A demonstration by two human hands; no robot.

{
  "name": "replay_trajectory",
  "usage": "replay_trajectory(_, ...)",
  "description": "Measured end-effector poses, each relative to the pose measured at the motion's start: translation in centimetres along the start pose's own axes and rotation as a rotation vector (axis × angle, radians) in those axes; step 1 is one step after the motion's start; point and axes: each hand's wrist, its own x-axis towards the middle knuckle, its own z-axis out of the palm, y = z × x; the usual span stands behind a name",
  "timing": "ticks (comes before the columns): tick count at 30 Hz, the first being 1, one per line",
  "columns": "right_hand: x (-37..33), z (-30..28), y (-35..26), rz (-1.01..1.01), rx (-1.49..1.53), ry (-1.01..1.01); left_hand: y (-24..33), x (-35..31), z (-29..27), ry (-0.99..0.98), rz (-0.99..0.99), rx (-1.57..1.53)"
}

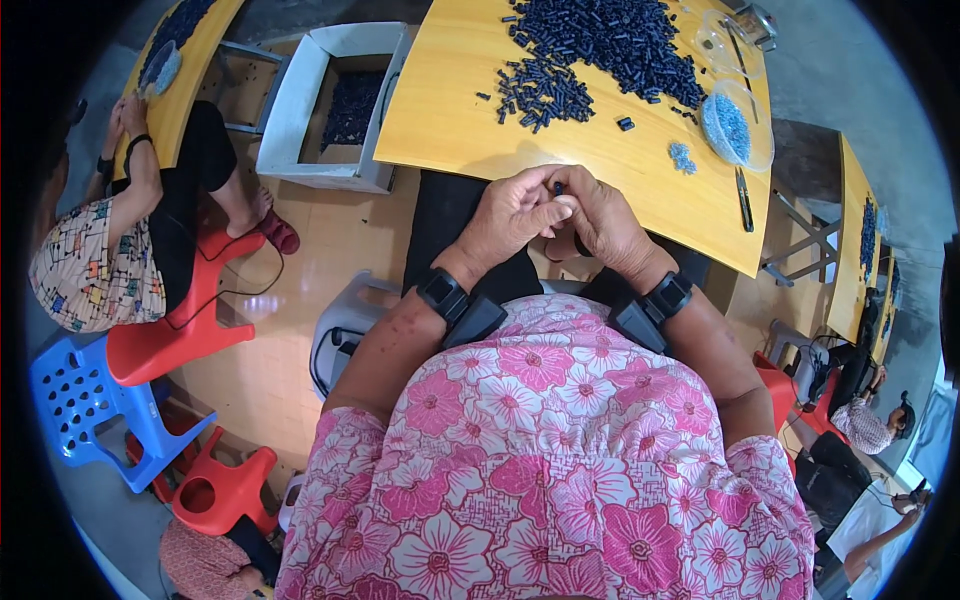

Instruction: The person is sitting at a table and assembling small blue plastic parts by hand.

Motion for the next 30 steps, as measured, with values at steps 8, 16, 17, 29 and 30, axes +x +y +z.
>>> replay_trajectory(8,0.7,0.2,0.9,0.044,0.054,0.016,0.3,0.8,-0.6,-0.026,-0.072,0.024)
replay_trajectory(16,0.7,0.4,0.9,0.053,0.028,0.019,0.4,0.8,-0.3,0.0,-0.065,0.026)
replay_trajectory(17,0.7,0.5,0.9,0.039,0.052,0.029,0.3,0.8,-0.4,0.0,-0.059,0.022)
replay_trajectory(29,0.5,0.8,1.3,-0.009,-0.005,0.061,-0.2,0.7,-0.4,-0.01,-0.047,0.009)
replay_trajectory(30,0.5,0.8,1.3,-0.01,0.022,0.052,-0.3,0.6,-0.4,-0.01,-0.057,0.028)
